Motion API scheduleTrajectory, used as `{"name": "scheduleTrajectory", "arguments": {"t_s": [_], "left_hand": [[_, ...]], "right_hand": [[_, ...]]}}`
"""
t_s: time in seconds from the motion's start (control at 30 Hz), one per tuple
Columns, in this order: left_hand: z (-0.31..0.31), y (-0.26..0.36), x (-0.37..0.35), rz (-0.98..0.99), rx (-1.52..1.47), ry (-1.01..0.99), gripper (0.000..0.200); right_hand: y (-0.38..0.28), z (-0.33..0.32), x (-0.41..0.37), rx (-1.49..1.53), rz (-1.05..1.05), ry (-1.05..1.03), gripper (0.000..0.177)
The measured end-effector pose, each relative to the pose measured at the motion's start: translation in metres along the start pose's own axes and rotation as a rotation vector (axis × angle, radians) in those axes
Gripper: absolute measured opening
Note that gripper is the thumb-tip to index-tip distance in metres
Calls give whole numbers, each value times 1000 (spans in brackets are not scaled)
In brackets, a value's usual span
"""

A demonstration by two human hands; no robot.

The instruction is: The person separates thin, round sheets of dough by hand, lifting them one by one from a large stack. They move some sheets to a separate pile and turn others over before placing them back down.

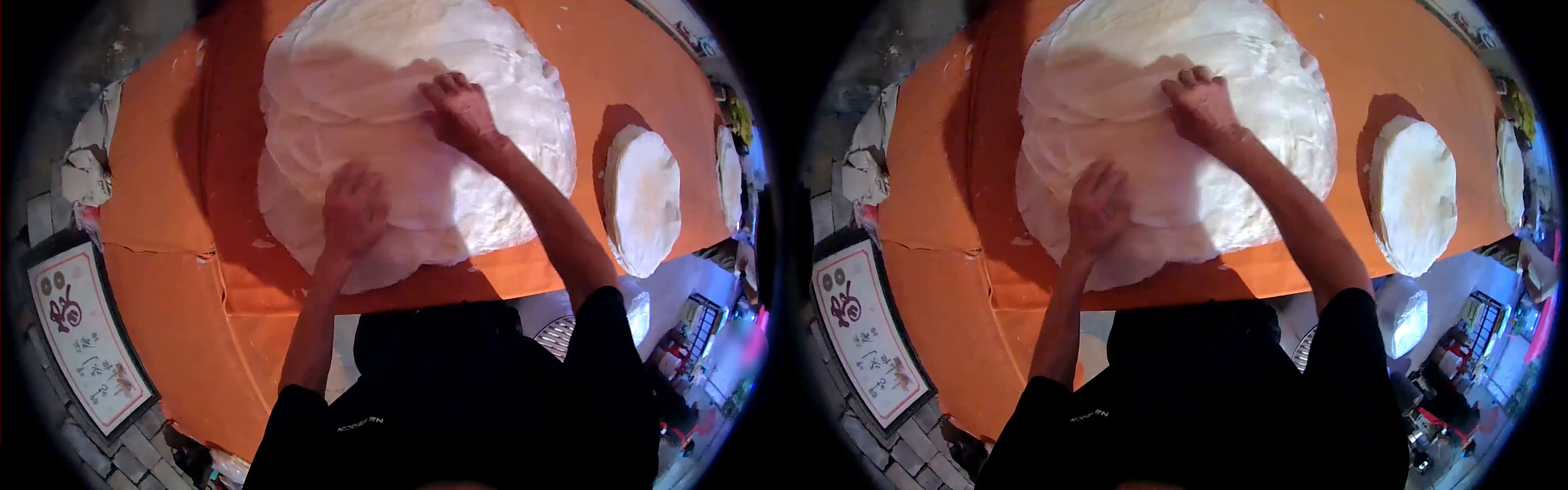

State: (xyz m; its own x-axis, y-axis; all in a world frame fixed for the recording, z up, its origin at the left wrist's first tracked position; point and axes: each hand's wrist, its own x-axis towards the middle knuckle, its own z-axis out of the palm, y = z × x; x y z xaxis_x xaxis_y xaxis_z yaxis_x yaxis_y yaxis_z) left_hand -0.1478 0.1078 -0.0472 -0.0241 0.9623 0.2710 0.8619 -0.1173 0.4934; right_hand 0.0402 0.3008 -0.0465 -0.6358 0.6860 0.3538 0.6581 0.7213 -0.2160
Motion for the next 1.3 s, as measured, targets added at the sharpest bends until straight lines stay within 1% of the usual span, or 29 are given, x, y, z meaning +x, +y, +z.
{"name": "scheduleTrajectory", "arguments": {"t_s": [0.03, 0.1, 0.13, 0.17, 0.23, 0.27, 0.33, 0.37, 0.43, 0.5, 0.53, 0.57, 0.63, 0.67, 0.73, 0.77, 0.83, 0.87, 0.93, 0.97, 1.03, 1.07, 1.1, 1.13, 1.17, 1.2, 1.23, 1.27, 1.3], "left_hand": [[-5, -6, 2, -33, -105, -16, 36], [-7, -15, 8, -110, -213, 13, 35], [-8, -17, 11, -177, -315, 33, 34], [-9, -18, 13, -184, -323, 36, 34], [-14, -14, 21, -181, -364, 54, 31], [-10, -16, 23, -185, -364, 54, 31], [-1, -22, 34, -384, -554, 136, 31], [1, -25, 40, -388, -549, 137, 31], [-9, -23, 56, -844, -1097, 225, 33], [-19, -19, 61, -860, -1046, 243, 34], [-21, -18, 62, -870, -1010, 256, 35], [-21, -17, 59, -872, -1003, 252, 35], [-24, -10, 46, -893, -1096, 263, 34], [-26, -6, 40, -893, -1094, 264, 34], [-30, 2, 29, -955, -1273, 190, 37], [-29, 4, 23, -962, -1280, 185, 37], [-26, 5, 14, -882, -1775, 124, 49], [-28, 11, 13, -881, -1785, 117, 49], [-36, 23, 13, -704, -2207, 114, 53], [-33, 24, 6, -712, -2213, 107, 53], [-24, 23, -11, -567, -1466, 471, 67], [-43, 46, 8, -896, -1929, 520, 65], [-37, 41, 1, -911, -1925, 507, 65], [-29, 30, -7, -887, -2033, 407, 65], [-23, 23, -14, -859, -2139, 306, 66], [-22, 23, -17, -868, -2136, 297, 66], [-21, 24, -18, -1017, -1990, 214, 57], [-20, 24, -19, -1151, -1836, 128, 50], [-12, 19, -29, -1153, -1835, 112, 50]], "right_hand": [[0, 0, 8, -3, -11, -8, 39], [6, 2, 21, -279, -97, -178, 37], [12, 1, 25, -254, -179, -104, 27], [15, 3, 30, -257, -185, -112, 27], [16, -4, 45, -146, -192, -62, 38], [16, -5, 47, -93, -258, -74, 55], [1, 10, 53, -72, -301, -51, 60], [-11, 21, 55, -53, -333, -29, 65], [-38, 41, 62, 7, -321, 25, 64], [-62, 51, 67, -14, -129, -95, 55], [-62, 60, 69, -43, -153, -75, 37], [-57, 66, 71, -37, -148, -74, 37], [-48, 68, 75, -267, -361, 37, 16], [-38, 65, 80, -265, -361, 38, 16], [-21, 15, 104, -10, -190, -107, 5], [-14, -15, 105, 14, -269, 69, 6], [-16, -82, 82, -89, -355, 78, 9], [-19, -108, 59, -109, -404, 55, 11], [-27, -122, -6, -93, -458, -65, 16], [-31, -123, -40, -46, -411, -179, 17], [-30, -117, -96, 57, -303, -417, 14], [-25, -111, -116, 70, -282, -495, 15], [-22, -107, -131, 83, -257, -571, 16], [-20, -105, -141, 87, -245, -573, 16], [-19, -104, -150, 194, -143, -545, 21], [-23, -106, -152, 302, -41, -516, 27], [-30, -110, -153, 304, -34, -514, 27], [-42, -113, -150, 422, 94, -392, 36], [-57, -115, -145, 535, 228, -267, 45]]}}
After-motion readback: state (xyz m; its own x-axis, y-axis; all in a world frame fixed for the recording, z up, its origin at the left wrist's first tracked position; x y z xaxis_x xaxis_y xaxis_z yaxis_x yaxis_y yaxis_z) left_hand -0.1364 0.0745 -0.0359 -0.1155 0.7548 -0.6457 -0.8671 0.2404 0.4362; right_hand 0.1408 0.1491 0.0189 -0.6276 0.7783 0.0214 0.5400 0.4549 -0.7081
